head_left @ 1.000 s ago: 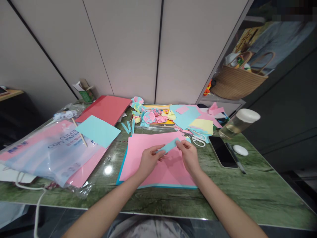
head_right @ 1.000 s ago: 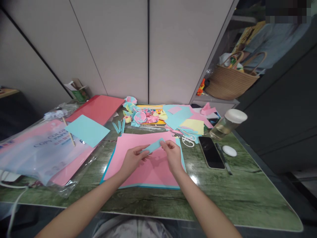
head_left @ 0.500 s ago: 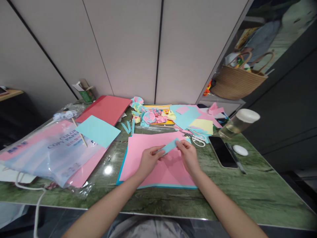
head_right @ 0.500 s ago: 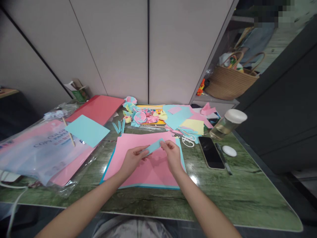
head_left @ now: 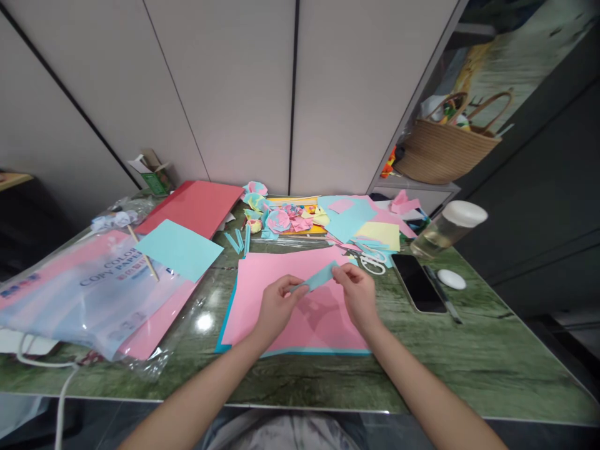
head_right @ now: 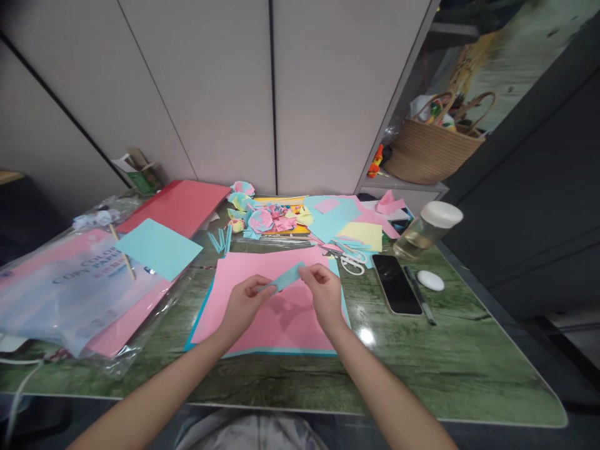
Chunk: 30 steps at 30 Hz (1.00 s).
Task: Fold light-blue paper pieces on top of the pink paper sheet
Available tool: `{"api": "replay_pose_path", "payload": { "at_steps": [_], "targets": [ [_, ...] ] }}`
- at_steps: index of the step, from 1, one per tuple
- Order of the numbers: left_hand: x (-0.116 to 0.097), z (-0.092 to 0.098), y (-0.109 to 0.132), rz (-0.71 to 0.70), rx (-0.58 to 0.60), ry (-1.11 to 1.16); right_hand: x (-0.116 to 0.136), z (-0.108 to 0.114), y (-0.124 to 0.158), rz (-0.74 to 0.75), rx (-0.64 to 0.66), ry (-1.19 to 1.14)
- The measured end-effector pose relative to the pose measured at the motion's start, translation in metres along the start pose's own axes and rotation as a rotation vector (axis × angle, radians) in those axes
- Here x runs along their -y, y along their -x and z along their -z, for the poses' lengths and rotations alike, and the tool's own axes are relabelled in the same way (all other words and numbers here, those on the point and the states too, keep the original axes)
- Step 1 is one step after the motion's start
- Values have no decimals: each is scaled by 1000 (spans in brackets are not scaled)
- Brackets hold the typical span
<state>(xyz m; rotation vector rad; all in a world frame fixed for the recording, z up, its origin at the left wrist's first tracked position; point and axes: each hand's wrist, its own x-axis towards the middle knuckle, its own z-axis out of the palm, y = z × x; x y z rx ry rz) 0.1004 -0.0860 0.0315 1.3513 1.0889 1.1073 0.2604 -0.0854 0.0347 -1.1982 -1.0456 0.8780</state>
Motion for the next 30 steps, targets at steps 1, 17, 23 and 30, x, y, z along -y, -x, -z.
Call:
{"api": "replay_pose_path", "payload": {
  "at_steps": [1, 17, 23, 30],
  "targets": [
    [-1, 0, 1, -8, 6, 13, 2, 0, 1, 3, -1, 1],
    [-5, -2, 6, 0, 57, 31, 3, 6, -1, -40, 22, -23],
    [-7, -1, 8, -126, 242, -80, 2, 5, -2, -82, 111, -35],
    [-3, 1, 8, -122, 371, -186, 3, 6, -4, -49, 145, 39]
  ]
}}
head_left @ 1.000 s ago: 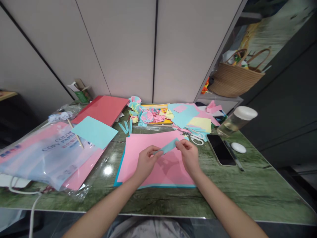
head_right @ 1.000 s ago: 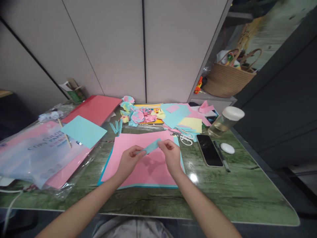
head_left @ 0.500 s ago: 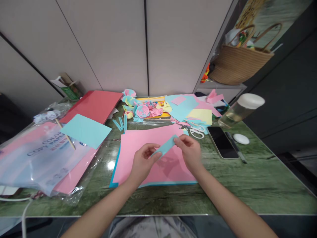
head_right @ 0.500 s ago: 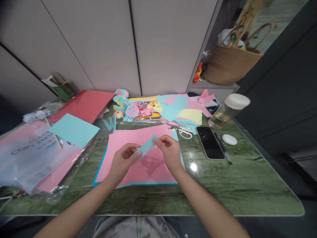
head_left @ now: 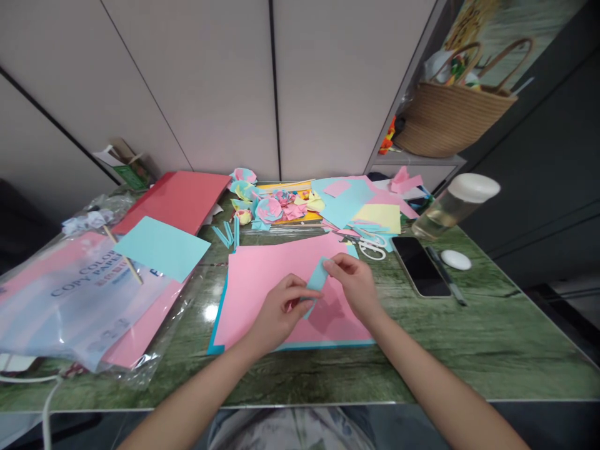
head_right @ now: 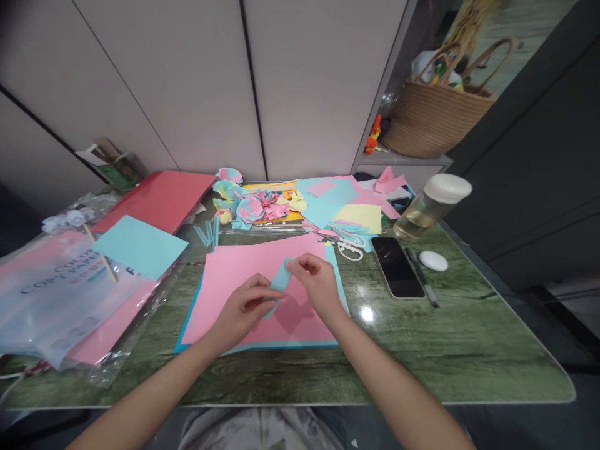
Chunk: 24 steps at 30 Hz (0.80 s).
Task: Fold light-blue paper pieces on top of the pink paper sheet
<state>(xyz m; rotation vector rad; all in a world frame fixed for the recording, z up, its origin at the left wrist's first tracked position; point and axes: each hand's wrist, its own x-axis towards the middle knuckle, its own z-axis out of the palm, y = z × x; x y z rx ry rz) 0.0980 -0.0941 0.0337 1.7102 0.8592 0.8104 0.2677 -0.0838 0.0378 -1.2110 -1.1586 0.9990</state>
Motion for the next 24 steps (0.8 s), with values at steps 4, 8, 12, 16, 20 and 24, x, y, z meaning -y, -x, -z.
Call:
{"api": "replay_pose_path", "payload": {
  "at_steps": [4, 8, 12, 16, 20, 24],
  "targets": [
    [1, 0, -1, -24, 19, 13, -1, 1, -1, -2, 22, 18],
    [0, -1, -1, -45, 18, 30, -2, 1, -1, -5, 32, 9],
    [-1, -2, -1, -42, 5, 50, -2, 2, -1, -10, 37, -4],
    [1, -4, -1, -35, -33, 82, 0, 2, -2, -44, 109, -50],
    [3, -3, -2, -43, -98, 85, 0, 1, -2, -112, 238, -50],
    [3, -3, -2, -41, -108, 89, -4, -1, 0, -95, 210, -27]
  ]
}}
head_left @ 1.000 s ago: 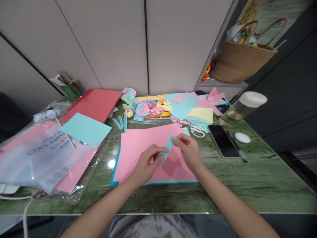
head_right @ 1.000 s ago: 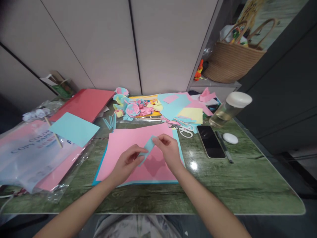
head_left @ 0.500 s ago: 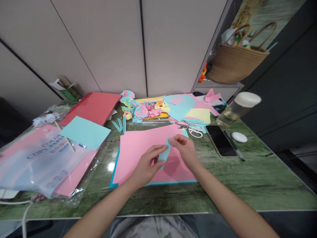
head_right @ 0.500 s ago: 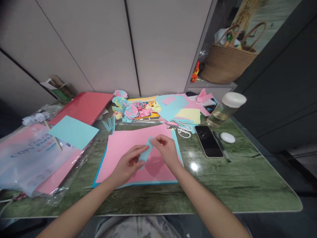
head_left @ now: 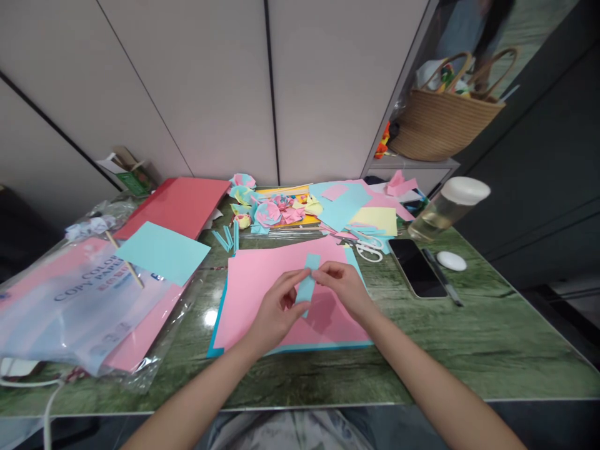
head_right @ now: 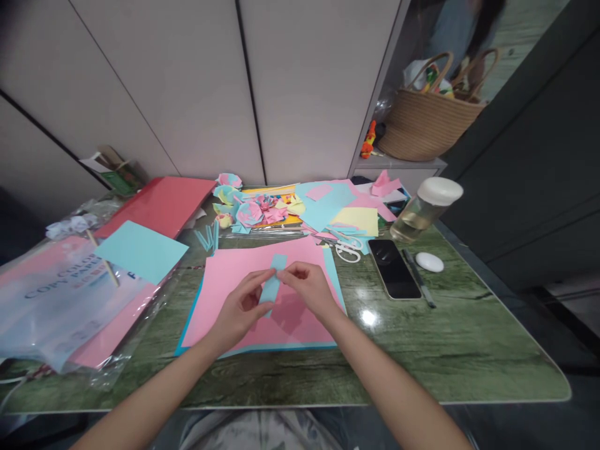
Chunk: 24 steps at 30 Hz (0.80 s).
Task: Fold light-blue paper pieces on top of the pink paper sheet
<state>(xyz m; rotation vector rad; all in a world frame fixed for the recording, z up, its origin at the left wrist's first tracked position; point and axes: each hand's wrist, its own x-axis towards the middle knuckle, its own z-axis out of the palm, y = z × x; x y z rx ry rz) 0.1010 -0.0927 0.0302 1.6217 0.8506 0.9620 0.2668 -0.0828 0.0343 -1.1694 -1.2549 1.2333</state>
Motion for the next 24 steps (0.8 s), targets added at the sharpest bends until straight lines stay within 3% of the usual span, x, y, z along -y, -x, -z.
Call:
{"api": "replay_pose_path", "payload": {
  "at_steps": [24],
  "targets": [
    [0, -1, 1, 9, 101, 44, 0, 2, 1, 91, -116, -206]
  ]
}}
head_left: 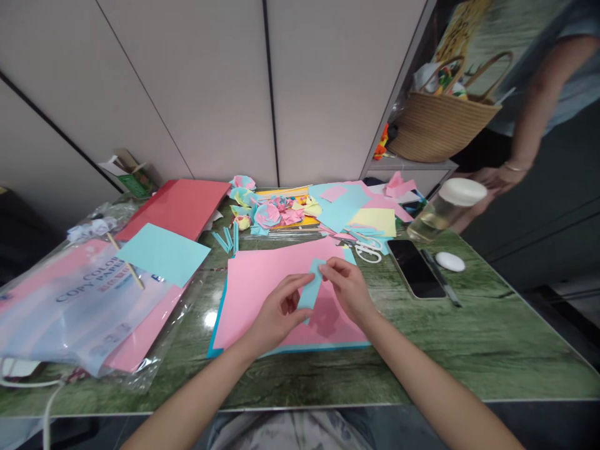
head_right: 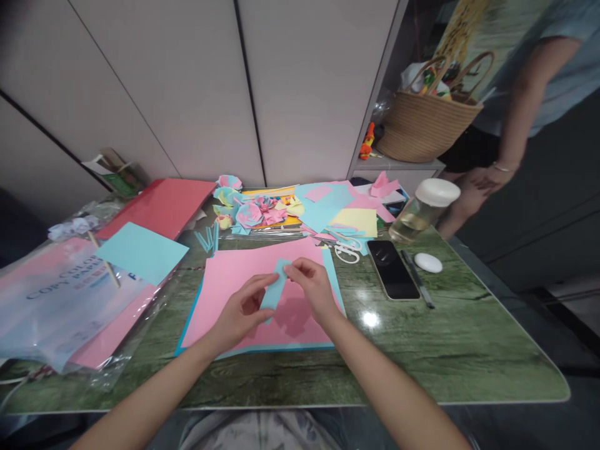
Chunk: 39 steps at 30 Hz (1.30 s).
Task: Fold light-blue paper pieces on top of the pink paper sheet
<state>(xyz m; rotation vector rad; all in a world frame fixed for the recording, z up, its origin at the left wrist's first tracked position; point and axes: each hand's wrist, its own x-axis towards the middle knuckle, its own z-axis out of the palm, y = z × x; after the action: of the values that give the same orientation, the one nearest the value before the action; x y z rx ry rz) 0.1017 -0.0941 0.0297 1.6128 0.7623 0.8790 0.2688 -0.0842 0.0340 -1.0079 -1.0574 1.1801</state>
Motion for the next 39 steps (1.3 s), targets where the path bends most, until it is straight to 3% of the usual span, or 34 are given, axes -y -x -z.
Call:
{"api": "replay_pose_path", "payload": {
  "at_steps": [17, 25, 31, 39],
  "targets": [
    [-4, -3, -2, 30, -9, -9, -8, -2, -2, 26, -145, 130],
    [4, 1, -3, 27, -70, 42, -7, -3, -4, -90, 64, 195],
    [2, 1, -4, 24, -87, 15, -6, -6, -2, -63, 34, 262],
    [0, 3, -3, 45, -97, 2, -5, -7, 1, -105, 135, 291]
  ]
}}
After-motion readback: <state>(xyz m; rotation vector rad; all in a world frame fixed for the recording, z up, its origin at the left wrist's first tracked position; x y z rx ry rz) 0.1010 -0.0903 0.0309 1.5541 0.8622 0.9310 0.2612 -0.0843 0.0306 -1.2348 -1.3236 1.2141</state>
